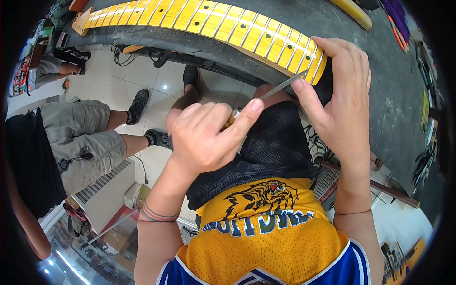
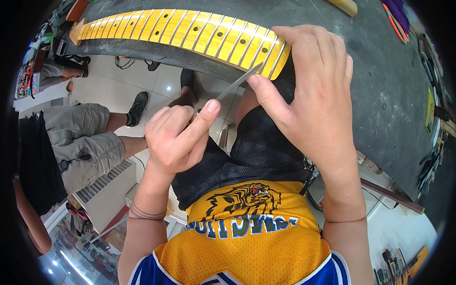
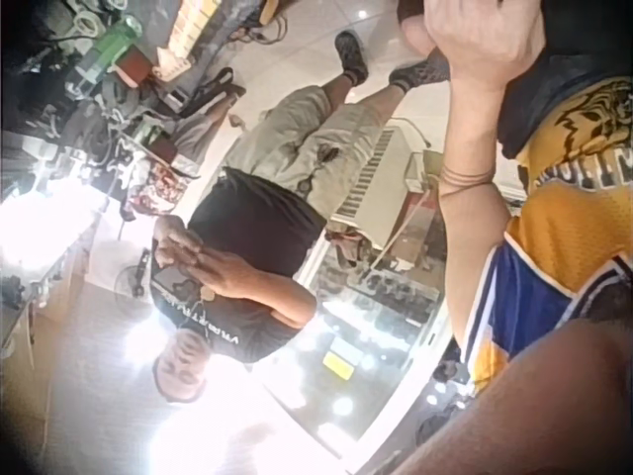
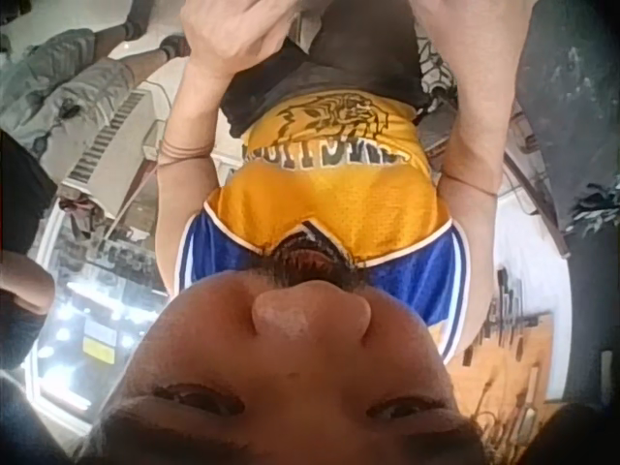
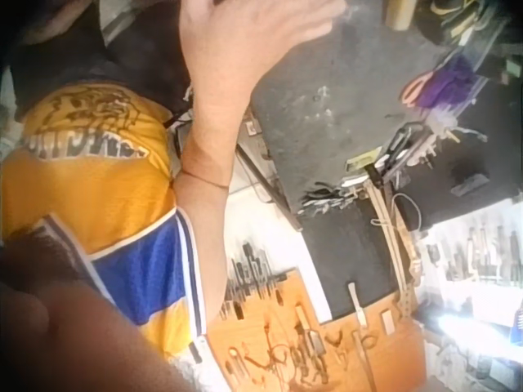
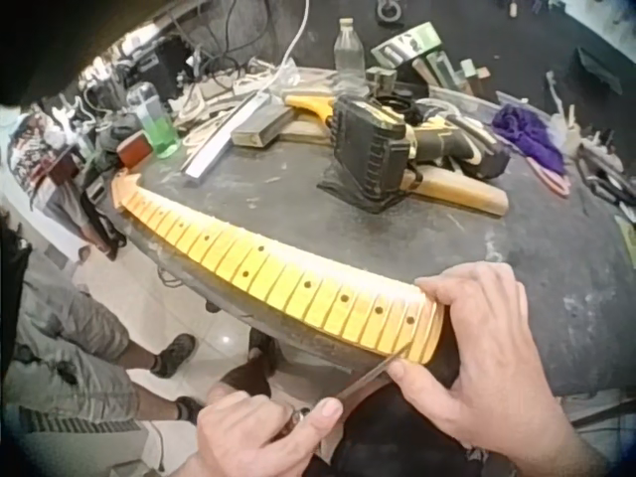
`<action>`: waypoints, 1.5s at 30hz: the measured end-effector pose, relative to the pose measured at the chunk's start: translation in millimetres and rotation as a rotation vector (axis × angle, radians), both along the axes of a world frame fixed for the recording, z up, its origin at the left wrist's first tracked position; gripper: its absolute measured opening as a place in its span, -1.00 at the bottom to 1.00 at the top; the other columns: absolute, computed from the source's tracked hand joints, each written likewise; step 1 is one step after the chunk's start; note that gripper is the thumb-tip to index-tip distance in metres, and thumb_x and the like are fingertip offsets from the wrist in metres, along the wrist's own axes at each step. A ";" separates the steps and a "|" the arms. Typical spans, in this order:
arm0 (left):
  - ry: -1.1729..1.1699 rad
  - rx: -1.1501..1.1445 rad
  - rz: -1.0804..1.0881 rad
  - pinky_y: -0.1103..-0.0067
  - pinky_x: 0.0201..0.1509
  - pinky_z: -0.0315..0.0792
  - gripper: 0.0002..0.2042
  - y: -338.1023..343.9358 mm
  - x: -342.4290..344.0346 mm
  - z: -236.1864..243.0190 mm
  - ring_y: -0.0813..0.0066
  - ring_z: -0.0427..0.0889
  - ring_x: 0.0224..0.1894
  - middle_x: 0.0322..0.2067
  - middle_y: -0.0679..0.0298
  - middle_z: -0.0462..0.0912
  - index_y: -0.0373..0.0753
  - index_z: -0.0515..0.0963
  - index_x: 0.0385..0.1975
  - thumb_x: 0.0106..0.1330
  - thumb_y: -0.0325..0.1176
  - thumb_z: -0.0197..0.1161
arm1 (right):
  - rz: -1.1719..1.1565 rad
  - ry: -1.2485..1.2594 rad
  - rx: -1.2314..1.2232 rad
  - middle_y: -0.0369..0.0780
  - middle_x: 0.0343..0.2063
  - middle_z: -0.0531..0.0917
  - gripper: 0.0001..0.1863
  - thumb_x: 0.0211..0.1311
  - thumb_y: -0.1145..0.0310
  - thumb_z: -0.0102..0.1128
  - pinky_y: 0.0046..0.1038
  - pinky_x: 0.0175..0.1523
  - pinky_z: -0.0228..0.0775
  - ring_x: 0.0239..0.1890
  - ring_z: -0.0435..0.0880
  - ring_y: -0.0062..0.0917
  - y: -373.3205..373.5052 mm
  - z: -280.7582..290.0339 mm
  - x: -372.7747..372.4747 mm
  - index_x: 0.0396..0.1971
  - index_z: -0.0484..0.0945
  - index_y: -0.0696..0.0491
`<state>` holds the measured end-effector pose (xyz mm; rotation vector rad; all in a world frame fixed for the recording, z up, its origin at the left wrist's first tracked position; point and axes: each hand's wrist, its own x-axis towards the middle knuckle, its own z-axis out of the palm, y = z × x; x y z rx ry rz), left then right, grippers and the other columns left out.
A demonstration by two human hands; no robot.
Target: The recorder is filing and sanding the frets and the back of a guitar neck.
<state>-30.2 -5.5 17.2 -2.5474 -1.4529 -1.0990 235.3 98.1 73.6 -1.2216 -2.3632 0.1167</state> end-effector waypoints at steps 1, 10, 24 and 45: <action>-0.001 -0.001 -0.005 0.43 -0.41 0.36 -0.31 4.3 7.6 0.3 0.31 0.49 -0.52 -0.45 0.32 0.53 -0.11 0.83 0.41 0.17 -0.63 0.57 | -0.005 -0.001 -0.001 -0.08 0.31 0.70 -0.35 0.40 0.17 0.60 -0.04 0.58 0.33 0.40 0.59 -0.05 0.3 -0.7 0.2 0.39 0.63 0.09; -0.586 -0.222 -0.033 0.39 -0.29 0.59 -0.45 17.2 42.0 13.1 0.28 0.69 -0.43 -0.32 0.16 0.71 -0.35 0.75 0.44 0.42 -0.71 0.49 | 0.013 0.040 0.007 -0.11 0.31 0.70 -0.34 0.39 0.13 0.62 -0.07 0.54 0.32 0.41 0.59 -0.08 2.8 -2.9 1.6 0.40 0.63 0.07; -0.197 -0.063 -0.014 0.48 -0.41 0.39 -0.40 14.1 37.2 2.5 0.41 0.54 -0.50 -0.42 0.29 0.58 -0.23 0.78 0.43 0.33 -0.65 0.49 | -0.006 0.042 -0.002 -0.11 0.32 0.69 -0.34 0.40 0.11 0.62 -0.09 0.54 0.31 0.40 0.59 -0.09 0.8 -3.2 4.0 0.40 0.63 0.06; -0.236 -0.162 0.017 0.47 -0.34 0.54 -0.44 12.7 35.7 8.6 0.44 0.60 -0.49 -0.39 0.31 0.59 -0.27 0.77 0.45 0.41 -0.62 0.48 | 0.012 0.049 -0.009 -0.10 0.31 0.69 -0.34 0.40 0.10 0.61 -0.08 0.55 0.30 0.40 0.59 -0.09 5.0 -5.6 -2.6 0.40 0.64 0.06</action>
